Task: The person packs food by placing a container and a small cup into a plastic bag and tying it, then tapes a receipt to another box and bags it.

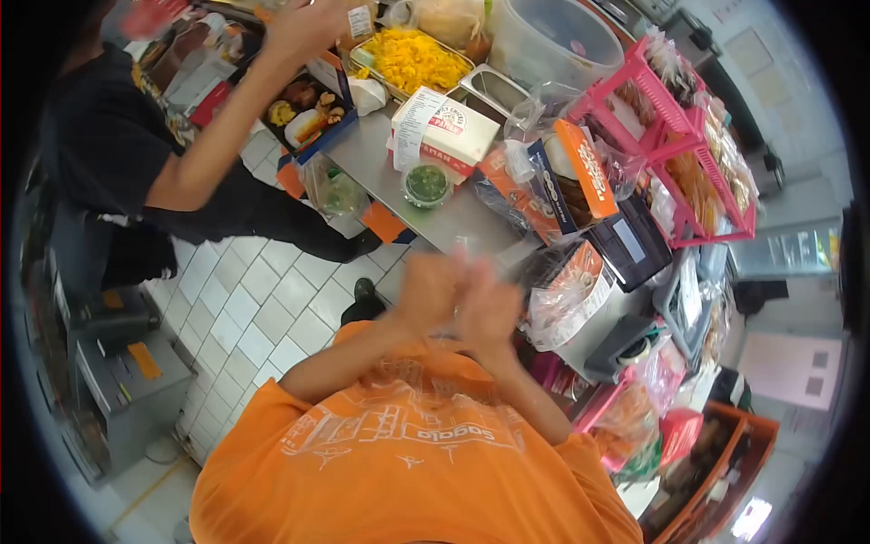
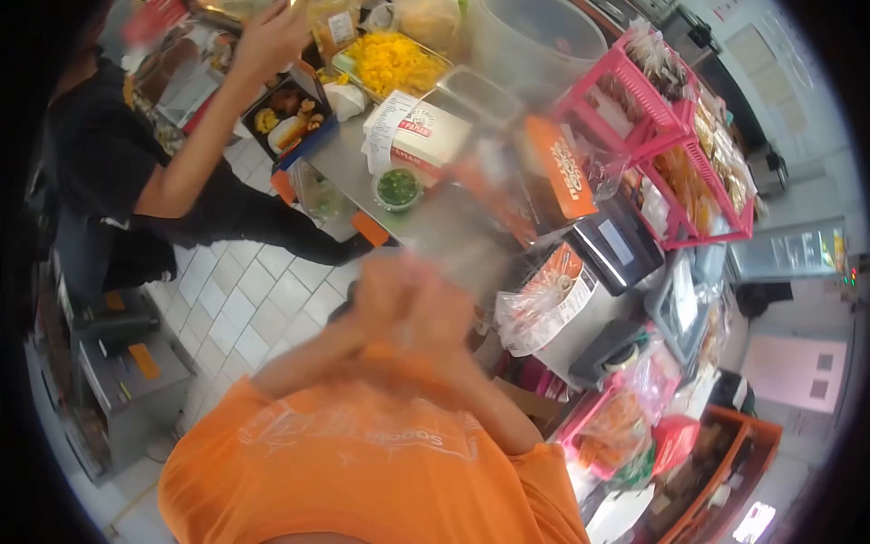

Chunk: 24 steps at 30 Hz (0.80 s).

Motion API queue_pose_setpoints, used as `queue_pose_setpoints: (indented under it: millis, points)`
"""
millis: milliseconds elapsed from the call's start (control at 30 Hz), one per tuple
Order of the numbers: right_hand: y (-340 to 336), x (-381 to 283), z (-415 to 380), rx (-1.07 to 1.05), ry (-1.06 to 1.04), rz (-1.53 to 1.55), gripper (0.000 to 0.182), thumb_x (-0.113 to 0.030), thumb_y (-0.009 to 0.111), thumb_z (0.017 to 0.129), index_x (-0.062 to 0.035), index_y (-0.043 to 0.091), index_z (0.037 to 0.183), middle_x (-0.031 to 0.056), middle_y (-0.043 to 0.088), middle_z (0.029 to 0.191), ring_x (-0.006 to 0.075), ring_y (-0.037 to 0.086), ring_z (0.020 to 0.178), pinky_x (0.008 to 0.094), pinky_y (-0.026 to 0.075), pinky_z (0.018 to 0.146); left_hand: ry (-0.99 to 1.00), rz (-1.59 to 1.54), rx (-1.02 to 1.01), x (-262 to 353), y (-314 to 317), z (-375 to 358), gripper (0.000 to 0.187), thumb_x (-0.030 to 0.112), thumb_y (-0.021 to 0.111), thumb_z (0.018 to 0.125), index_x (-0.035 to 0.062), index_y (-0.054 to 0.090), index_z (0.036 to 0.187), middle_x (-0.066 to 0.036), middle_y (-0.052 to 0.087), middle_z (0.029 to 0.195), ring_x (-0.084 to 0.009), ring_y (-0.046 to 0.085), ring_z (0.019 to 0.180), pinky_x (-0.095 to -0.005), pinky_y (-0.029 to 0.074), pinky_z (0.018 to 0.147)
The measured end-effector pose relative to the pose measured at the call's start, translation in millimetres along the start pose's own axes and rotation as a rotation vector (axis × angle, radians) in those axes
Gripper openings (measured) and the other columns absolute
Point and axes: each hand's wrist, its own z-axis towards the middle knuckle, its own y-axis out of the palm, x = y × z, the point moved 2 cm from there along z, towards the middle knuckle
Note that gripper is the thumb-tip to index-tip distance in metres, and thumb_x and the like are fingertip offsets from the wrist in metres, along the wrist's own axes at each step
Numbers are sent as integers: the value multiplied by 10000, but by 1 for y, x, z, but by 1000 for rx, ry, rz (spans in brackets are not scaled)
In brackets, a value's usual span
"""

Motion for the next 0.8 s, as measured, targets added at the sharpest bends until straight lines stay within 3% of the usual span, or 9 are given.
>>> queue_pose_setpoints:
  millis: [67,133,200,267,333,400,500,700,800]
  points:
    - [-22,-53,20,203,-232,265,553,-374,429,1042,25,647,729,185,595,589,310,539,542,478,341,514,-204,134,-64,-8,-37,3,439,161,522,985,21,521,568,-167,492,487,-346,516,422,-404,405,431]
    - [-48,-58,54,-201,377,509,625,-402,416,1042,75,590,678,274,553,600,381,560,558,520,365,566,-105,285,-358,-13,-51,-7,290,168,565,951,21,560,702,-175,600,634,-337,612,558,-392,464,522]
    - [-45,-56,49,-249,182,551,643,-462,375,1057,42,535,691,152,377,542,222,307,552,411,332,527,-245,232,-304,-12,-67,6,187,174,580,939,24,575,828,-177,635,754,-340,644,671,-398,482,592]
    - [-53,-52,41,-219,110,504,660,-459,343,1065,54,544,703,168,419,535,285,362,508,430,343,532,-355,196,-240,-11,-83,38,156,180,596,927,27,589,954,-178,670,874,-343,677,783,-404,501,662]
    - [-70,-55,34,-283,56,501,688,-462,291,1070,62,561,714,192,463,543,354,453,506,443,362,540,265,390,-174,16,-97,68,304,188,625,902,47,544,1158,-161,666,1048,-364,668,948,-425,506,787]
    - [-84,-58,30,-279,46,550,729,-483,236,1068,56,580,718,210,503,558,427,506,555,468,391,565,363,322,-413,19,-78,69,337,164,679,880,28,581,1172,-125,688,1016,-292,693,948,-372,527,818]
    - [-100,-47,30,-290,-99,453,720,-490,247,1062,40,581,706,228,507,588,446,495,587,504,410,608,-453,-411,-758,-6,-43,63,340,86,768,824,-8,649,1129,-119,729,957,-152,699,913,-271,533,822]
    - [-110,-14,22,-351,9,295,516,-412,449,1029,9,587,764,201,537,650,417,530,636,449,433,594,-519,-515,-802,-12,-12,54,339,117,827,778,-13,679,1054,-90,735,852,-83,663,790,-243,521,722]
    - [-111,-9,12,42,140,332,346,-319,595,963,16,595,879,236,605,735,434,588,669,459,447,599,-289,-178,-735,-24,-1,46,322,130,882,709,0,695,938,-45,709,750,-51,612,694,-230,498,631]
